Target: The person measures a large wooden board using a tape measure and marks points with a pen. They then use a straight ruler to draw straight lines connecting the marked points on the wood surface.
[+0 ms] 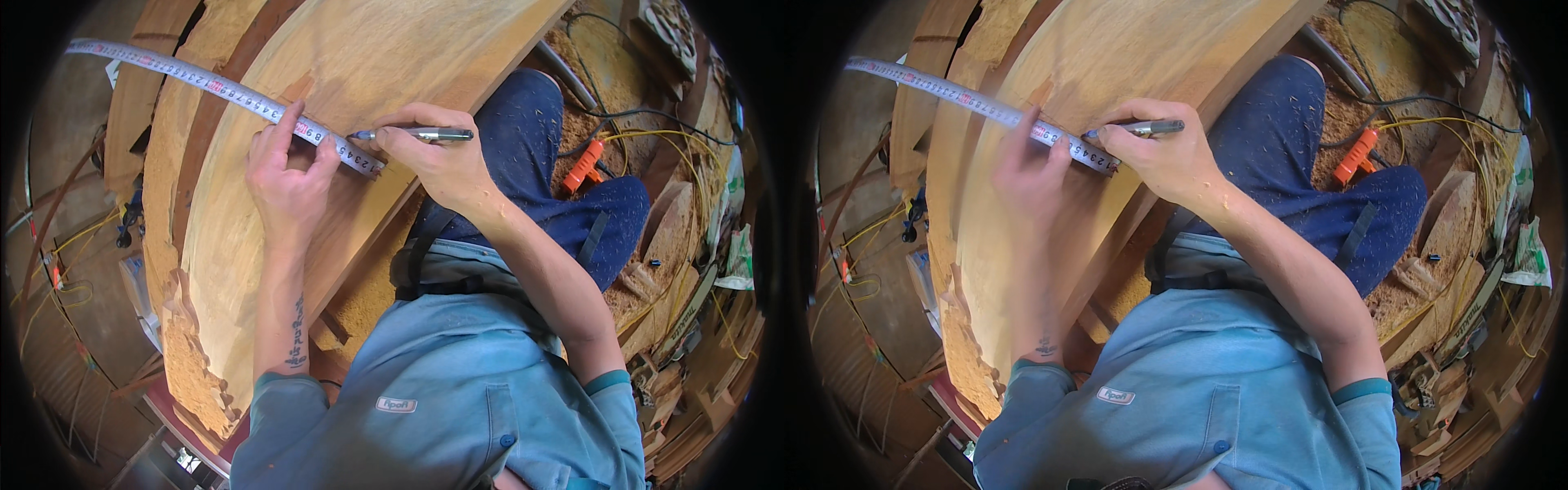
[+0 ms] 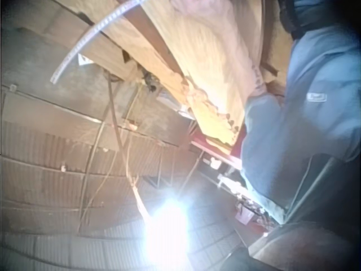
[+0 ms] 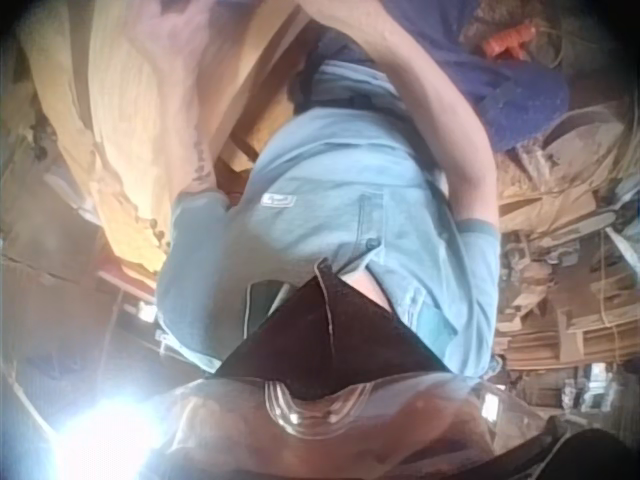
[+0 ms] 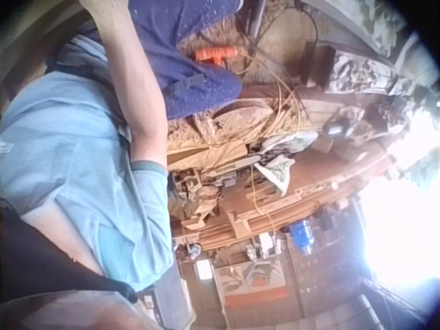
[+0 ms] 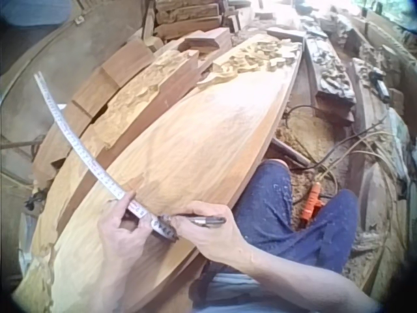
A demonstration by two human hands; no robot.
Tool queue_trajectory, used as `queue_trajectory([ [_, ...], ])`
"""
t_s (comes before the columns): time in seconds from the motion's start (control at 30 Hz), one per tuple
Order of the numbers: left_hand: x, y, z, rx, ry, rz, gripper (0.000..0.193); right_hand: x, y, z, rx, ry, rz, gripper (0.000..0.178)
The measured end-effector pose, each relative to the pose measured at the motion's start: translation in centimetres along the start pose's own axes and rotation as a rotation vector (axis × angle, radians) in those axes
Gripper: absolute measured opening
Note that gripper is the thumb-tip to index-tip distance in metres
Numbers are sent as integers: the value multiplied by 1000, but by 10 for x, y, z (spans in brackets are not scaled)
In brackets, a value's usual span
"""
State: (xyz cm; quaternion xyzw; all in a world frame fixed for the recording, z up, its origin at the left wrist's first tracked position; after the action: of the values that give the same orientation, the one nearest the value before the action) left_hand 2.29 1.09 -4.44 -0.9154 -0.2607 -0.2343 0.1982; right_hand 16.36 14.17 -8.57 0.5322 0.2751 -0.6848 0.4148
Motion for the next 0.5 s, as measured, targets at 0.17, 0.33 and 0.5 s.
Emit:
queue_trajectory([
  [0.17,0,0,-1,-10,-41,9,48,-1,0,0,-21,21,9,17],
  [0.33,-1,1,-1,-10,-44,3,48,5,-3,0,5,-14,-9,16],
  [0.5,1,0,-1,-16,-33,-18,49,3,1,3,-18,-76,-26,15],
])
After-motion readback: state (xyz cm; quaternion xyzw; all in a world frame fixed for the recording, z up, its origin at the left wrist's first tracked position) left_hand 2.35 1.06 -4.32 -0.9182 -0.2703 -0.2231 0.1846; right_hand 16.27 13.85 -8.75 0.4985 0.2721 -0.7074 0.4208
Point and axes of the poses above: each hand's wrist, its own y-axis away from the middle knuckle, its own z-axis out of the palm, x = y × z, the point moved 1 cm from there along -y, towards the middle knuckle, and after that the axes turned 8 degrees about -x, right-handed, at the moved point
